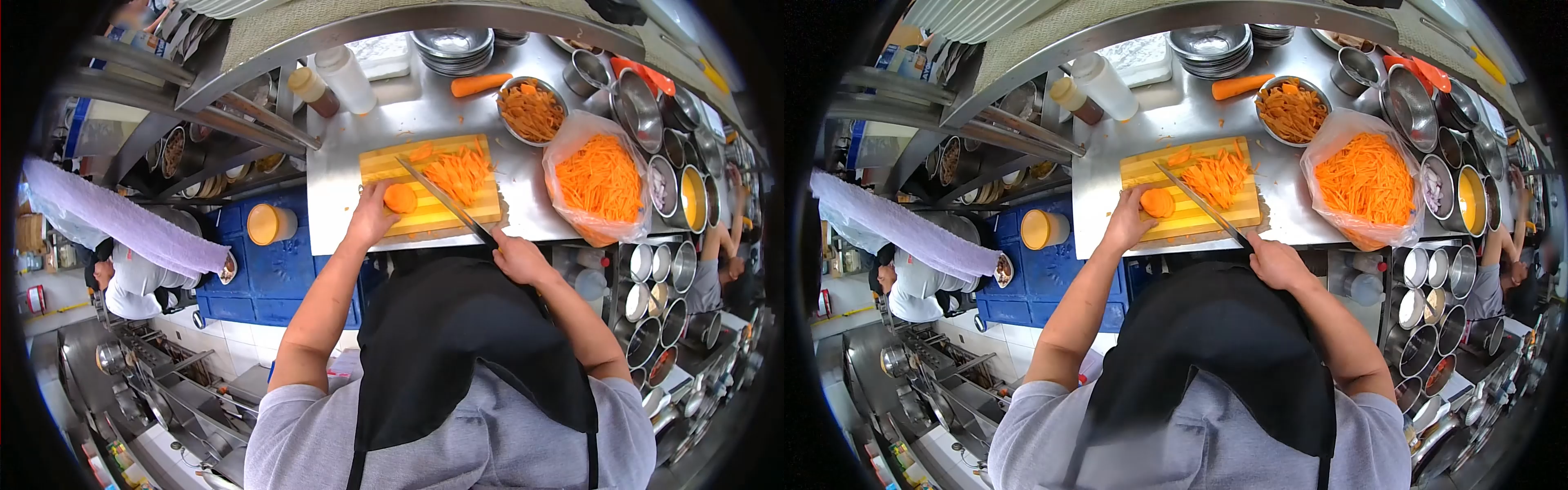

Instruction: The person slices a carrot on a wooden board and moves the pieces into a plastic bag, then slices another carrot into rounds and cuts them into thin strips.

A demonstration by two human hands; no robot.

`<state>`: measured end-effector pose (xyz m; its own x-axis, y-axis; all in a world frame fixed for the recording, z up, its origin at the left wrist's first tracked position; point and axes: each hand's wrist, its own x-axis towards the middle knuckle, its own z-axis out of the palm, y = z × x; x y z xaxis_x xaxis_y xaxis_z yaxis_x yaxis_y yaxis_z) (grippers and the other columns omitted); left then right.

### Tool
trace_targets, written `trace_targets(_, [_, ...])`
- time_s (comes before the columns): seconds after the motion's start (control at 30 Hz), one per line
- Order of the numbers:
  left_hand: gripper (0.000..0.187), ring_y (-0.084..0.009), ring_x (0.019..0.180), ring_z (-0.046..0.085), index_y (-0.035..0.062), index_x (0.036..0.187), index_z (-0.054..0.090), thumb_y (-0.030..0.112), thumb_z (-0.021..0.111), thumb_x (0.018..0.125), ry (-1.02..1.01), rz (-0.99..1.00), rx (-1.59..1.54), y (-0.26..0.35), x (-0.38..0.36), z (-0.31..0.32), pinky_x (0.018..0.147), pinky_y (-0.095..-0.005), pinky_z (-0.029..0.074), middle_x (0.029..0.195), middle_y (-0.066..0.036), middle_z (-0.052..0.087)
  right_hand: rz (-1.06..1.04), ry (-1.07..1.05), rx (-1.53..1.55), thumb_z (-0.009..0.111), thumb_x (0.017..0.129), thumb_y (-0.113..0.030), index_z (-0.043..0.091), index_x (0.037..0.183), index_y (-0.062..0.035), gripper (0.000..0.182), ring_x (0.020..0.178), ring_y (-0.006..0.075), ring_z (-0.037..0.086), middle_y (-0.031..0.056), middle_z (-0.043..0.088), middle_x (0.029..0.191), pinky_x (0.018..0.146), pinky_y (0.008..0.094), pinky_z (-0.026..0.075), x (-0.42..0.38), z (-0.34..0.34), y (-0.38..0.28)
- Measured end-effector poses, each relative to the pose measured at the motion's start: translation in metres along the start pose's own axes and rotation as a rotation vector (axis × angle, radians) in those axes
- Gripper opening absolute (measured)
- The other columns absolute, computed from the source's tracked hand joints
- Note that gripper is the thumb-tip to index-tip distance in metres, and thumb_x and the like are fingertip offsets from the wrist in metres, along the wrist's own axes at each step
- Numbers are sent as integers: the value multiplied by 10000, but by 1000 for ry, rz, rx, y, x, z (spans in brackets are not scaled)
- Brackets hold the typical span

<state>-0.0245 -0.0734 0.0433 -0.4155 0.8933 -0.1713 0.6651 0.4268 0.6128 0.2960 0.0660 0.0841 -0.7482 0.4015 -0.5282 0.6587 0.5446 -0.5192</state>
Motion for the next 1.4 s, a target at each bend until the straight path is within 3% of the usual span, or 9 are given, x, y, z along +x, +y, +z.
trace_targets(0.07, [796, -411, 1289, 511, 108, 1439, 462, 77, 835, 737, 43, 45, 46, -3, -3, 6, 1083, -449, 467, 1354, -215, 527, -7, 27, -6, 555, 955, -157, 439, 1264, -46, 348, 921, 459, 664, 248, 690, 901, 810, 562, 507, 0, 3, -5])
trace_targets(0.37, [666, -365, 1079, 646, 62, 1352, 565, 90, 845, 749, 245, 156, -41, 6, 11, 48, 934, -444, 536, 1213, -176, 621, 81, 32, -26, 561, 942, -144, 432, 1269, -51, 363, 918, 467, 662, 252, 688, 983, 787, 574, 510, 2, 31, -34])
trace_targets(0.6, [637, -406, 1145, 611, 85, 1337, 559, 63, 825, 759, 54, 134, -231, -8, 14, 35, 937, -473, 539, 1311, -180, 552, 188, 116, -6, 553, 928, -146, 431, 1242, -47, 351, 886, 487, 666, 273, 691, 909, 789, 594, 504, 4, 47, -60])
trace_targets(0.7, [569, -396, 1102, 633, 94, 1295, 564, 30, 795, 779, -44, 134, -243, -18, 21, 41, 905, -472, 555, 1344, -162, 511, 247, 153, 17, 539, 928, -134, 432, 1216, -35, 323, 842, 503, 663, 287, 684, 810, 784, 615, 491, 6, 54, -74])
trace_targets(0.77, [522, -265, 993, 678, 62, 1270, 567, -26, 781, 802, 111, 283, -177, -21, 23, 46, 826, -372, 598, 1304, -147, 500, 243, 110, 64, 529, 933, -121, 437, 1197, -23, 297, 837, 503, 662, 285, 686, 822, 775, 624, 485, 3, 51, -90])
trace_targets(0.9, [513, -265, 975, 680, 61, 1258, 571, -18, 788, 800, 56, 210, -143, -13, 20, 36, 816, -362, 598, 1310, -153, 499, 233, 146, 7, 508, 948, -111, 447, 1201, -22, 275, 834, 489, 672, 270, 693, 815, 762, 616, 490, 0, 48, -91])
trace_targets(0.97, [534, -389, 1118, 628, 100, 1272, 553, 53, 789, 796, 0, 68, -264, -6, 13, 26, 904, -459, 559, 1363, -169, 494, 216, 162, 8, 507, 951, -114, 449, 1201, -27, 270, 837, 485, 675, 267, 695, 815, 756, 613, 494, 0, 51, -81])
trace_targets(1.17, [672, -363, 1286, 516, 102, 1359, 511, 248, 837, 790, 162, 38, 85, 31, -3, 28, 1009, -473, 502, 1376, -159, 510, 111, 178, 45, 522, 974, -151, 443, 1204, -40, 267, 834, 485, 678, 262, 695, 811, 743, 612, 502, 1, 51, -53])
trace_targets(1.4, [664, -370, 1243, 545, 54, 1333, 546, 242, 839, 768, 233, 40, 196, 24, 10, 51, 1055, -448, 470, 1301, -154, 585, 57, 168, 130, 536, 973, -173, 440, 1222, -35, 301, 830, 484, 682, 270, 698, 824, 753, 611, 511, 2, 55, -32])
